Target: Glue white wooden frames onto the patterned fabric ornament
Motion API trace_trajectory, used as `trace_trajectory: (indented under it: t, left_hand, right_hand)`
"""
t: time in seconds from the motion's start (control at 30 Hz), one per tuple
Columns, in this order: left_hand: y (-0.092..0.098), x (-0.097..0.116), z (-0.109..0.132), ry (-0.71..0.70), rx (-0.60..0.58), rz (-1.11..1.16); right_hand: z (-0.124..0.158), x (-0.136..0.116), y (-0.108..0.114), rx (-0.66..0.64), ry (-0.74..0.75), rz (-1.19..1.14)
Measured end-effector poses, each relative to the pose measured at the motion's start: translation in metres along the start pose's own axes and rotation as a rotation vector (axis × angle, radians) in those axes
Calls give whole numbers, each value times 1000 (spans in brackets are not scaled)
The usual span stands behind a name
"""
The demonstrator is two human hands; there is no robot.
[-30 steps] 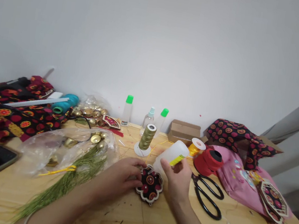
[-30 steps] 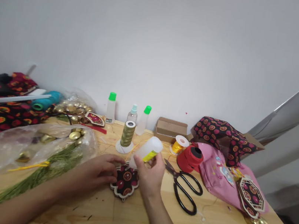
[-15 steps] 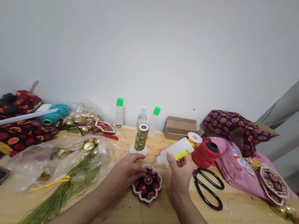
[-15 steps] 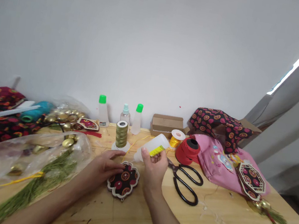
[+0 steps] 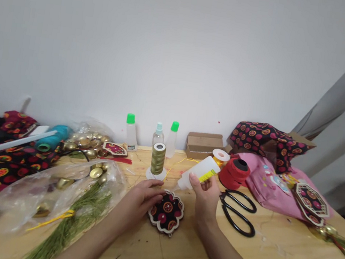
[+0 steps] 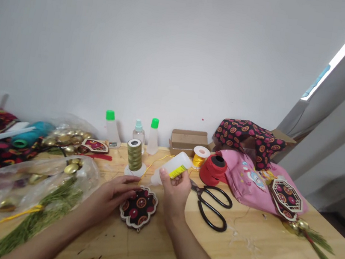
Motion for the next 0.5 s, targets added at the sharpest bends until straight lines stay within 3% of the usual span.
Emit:
trace_trajectory:
  t: [0.5]
  left_hand:
    - [0,-14,17,-218,-35,-226]
  right_hand:
    - [1,1,0,-12,-25,-30]
Point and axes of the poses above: each hand's wrist, its own z-axis away from the middle knuckle, its own y-axis out of the back of the hand, x = y × z, the point moved 2 cm from there along -z, towards the middle knuckle, and after that the axes turned 10 degrees about y, right-handed, at the moved point
